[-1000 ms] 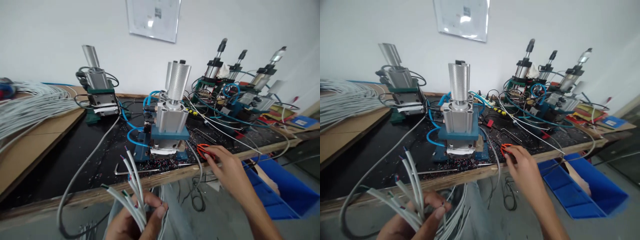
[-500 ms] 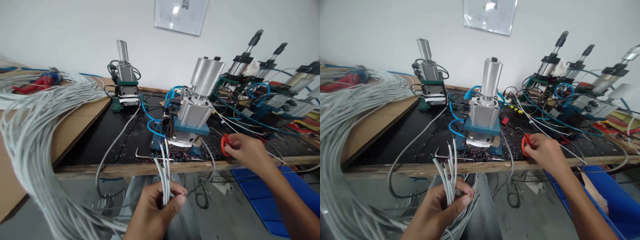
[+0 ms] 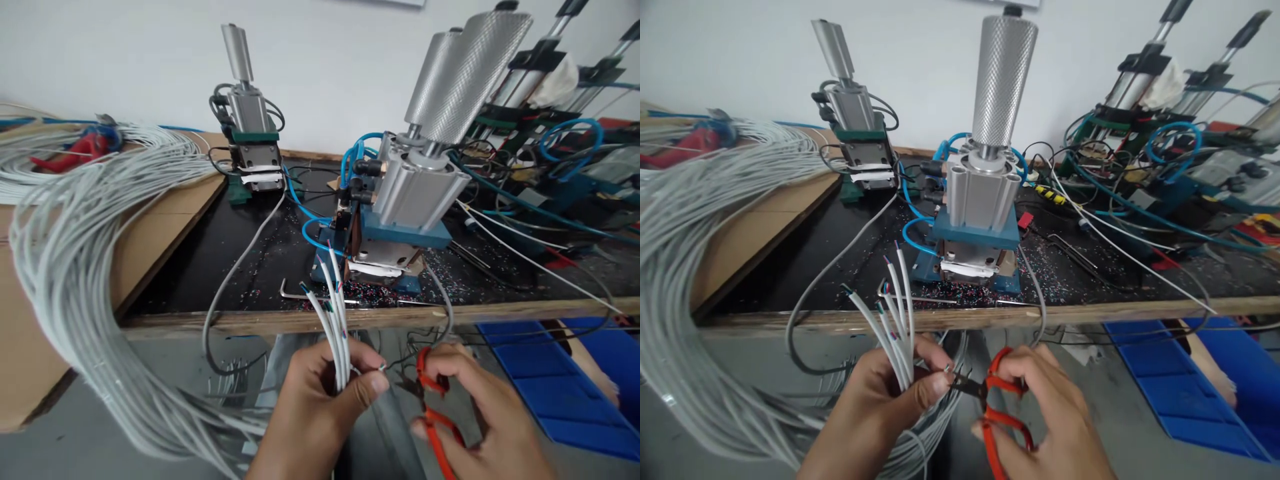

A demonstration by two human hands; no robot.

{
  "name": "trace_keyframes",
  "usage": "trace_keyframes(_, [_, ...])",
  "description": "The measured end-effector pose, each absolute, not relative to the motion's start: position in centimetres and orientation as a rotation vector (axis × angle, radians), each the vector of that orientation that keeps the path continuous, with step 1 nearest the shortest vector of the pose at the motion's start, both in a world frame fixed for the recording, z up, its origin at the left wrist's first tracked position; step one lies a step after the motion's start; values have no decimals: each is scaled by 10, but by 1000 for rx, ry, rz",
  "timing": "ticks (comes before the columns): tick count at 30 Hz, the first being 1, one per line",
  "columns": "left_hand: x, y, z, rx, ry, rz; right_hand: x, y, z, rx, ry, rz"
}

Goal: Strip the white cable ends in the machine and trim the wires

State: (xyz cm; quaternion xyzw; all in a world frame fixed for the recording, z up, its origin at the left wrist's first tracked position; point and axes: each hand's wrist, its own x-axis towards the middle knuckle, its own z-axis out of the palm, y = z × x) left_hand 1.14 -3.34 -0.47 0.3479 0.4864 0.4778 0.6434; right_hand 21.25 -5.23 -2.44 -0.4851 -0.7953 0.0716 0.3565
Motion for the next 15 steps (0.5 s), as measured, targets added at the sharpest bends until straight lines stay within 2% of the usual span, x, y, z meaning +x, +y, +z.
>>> trace_keyframes(7, [10, -36, -5, 871, 1127, 1116, 208, -57, -34, -1195, -2040, -106])
trace_keyframes(15, [8, -36, -7, 883, 1116, 1103, 207, -61, -41, -1204, -1990, -276])
